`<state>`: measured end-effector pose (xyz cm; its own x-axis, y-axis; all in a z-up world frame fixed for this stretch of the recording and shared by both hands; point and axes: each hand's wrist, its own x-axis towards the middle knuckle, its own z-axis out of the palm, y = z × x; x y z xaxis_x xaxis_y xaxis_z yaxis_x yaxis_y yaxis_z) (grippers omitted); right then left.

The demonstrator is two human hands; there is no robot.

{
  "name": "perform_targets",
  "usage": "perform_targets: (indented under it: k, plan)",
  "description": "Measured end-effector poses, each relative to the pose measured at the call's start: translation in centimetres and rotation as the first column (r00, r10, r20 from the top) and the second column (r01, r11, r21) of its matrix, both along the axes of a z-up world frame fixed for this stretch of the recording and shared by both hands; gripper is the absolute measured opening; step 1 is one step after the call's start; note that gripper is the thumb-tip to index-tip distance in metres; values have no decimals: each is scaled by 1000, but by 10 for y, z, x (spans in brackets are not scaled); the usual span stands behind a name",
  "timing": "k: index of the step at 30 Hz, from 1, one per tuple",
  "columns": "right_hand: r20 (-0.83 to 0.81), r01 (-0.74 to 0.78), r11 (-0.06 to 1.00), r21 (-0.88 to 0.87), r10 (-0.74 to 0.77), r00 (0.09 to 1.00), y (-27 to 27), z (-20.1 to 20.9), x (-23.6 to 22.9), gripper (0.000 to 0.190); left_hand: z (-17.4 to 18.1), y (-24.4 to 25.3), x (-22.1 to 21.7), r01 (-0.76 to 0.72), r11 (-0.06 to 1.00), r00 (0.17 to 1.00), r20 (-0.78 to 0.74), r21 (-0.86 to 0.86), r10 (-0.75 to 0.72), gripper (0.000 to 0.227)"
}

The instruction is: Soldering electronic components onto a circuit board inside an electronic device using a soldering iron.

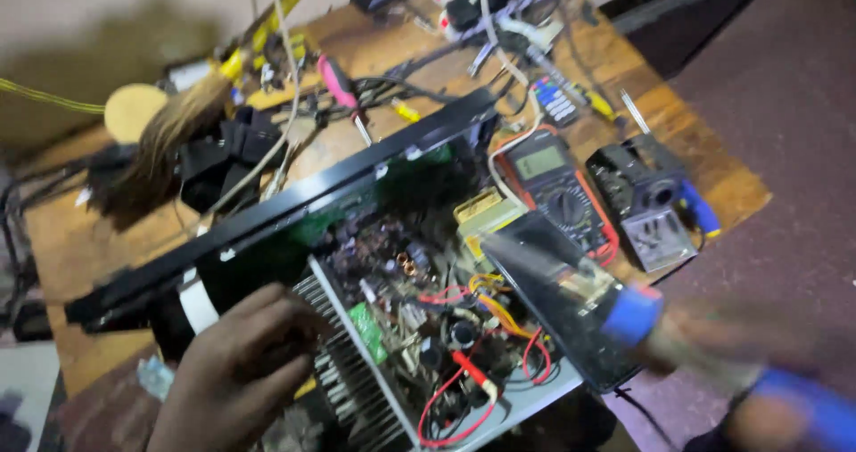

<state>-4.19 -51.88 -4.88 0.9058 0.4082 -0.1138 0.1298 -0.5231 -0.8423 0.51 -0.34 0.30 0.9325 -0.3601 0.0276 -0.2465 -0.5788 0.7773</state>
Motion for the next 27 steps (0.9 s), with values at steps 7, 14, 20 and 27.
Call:
perform_targets:
  k: [7,14,20,27]
  plan:
    - [341,-223,922,-316,330,880,176,81,-20,64,10,-2,-11,-29,1000,989,144,7,27,11]
    - [513,-57,994,-97,99,853,215,55,-12,28,-2,8,-17,-44,999,993,112,-13,45,10]
    - [403,11,992,125,-61,913,167,1,-20,18,-8,8,-15,76,994,980,190,-80,-60,16]
    - [-728,-418,887,-197,153,668,28,-112,43,32,-21,7,-13,111,993,966,241,-51,-95,15]
